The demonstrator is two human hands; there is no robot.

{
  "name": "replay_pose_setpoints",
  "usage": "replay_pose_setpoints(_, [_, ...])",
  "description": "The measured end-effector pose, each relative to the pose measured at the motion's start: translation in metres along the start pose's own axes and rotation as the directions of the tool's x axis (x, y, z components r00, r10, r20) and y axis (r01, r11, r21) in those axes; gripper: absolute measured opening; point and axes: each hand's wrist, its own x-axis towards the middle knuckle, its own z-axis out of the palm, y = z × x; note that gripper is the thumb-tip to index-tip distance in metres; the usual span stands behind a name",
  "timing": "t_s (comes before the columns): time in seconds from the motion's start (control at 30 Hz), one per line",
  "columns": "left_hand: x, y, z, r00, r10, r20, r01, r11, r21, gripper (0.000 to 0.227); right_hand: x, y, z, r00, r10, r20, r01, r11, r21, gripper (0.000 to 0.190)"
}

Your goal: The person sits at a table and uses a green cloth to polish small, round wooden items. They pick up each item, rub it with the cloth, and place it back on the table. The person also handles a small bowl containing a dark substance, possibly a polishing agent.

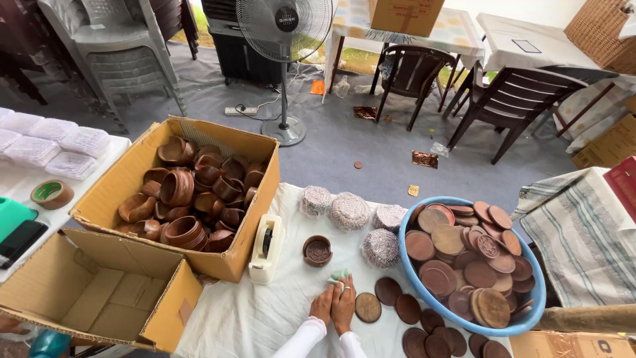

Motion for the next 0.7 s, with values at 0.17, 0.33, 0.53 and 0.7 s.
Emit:
replay_pose_setpoints(0.17, [0.001,-0.002,-0.008,1.0,-0.018,0.024,0.019,0.999,-0.032,0.022,0.001,-0.01,-0.008,0.998,0.002,0.066,-0.005,0.999,0.047,0.036])
replay_pose_setpoints(0.33, [-0.002,-0.008,-0.018,0.999,-0.03,0.01,0.031,0.995,-0.097,0.014,-0.015,-0.03,-0.024,0.973,0.097,0.211,-0.12,0.988,0.1,0.048])
replay_pose_setpoints(0.53, [0.0,-0.012,-0.019,0.997,-0.072,-0.032,0.065,0.982,-0.177,0.02,-0.031,-0.017,-0.023,0.963,-0.028,0.268,0.015,0.999,0.052,0.045])
replay_pose_setpoints(0.7, [-0.001,-0.007,-0.032,0.976,-0.217,-0.013,0.207,0.946,-0.248,0.051,-0.018,-0.047,-0.035,0.909,-0.276,0.312,0.331,0.934,-0.138,0.047])
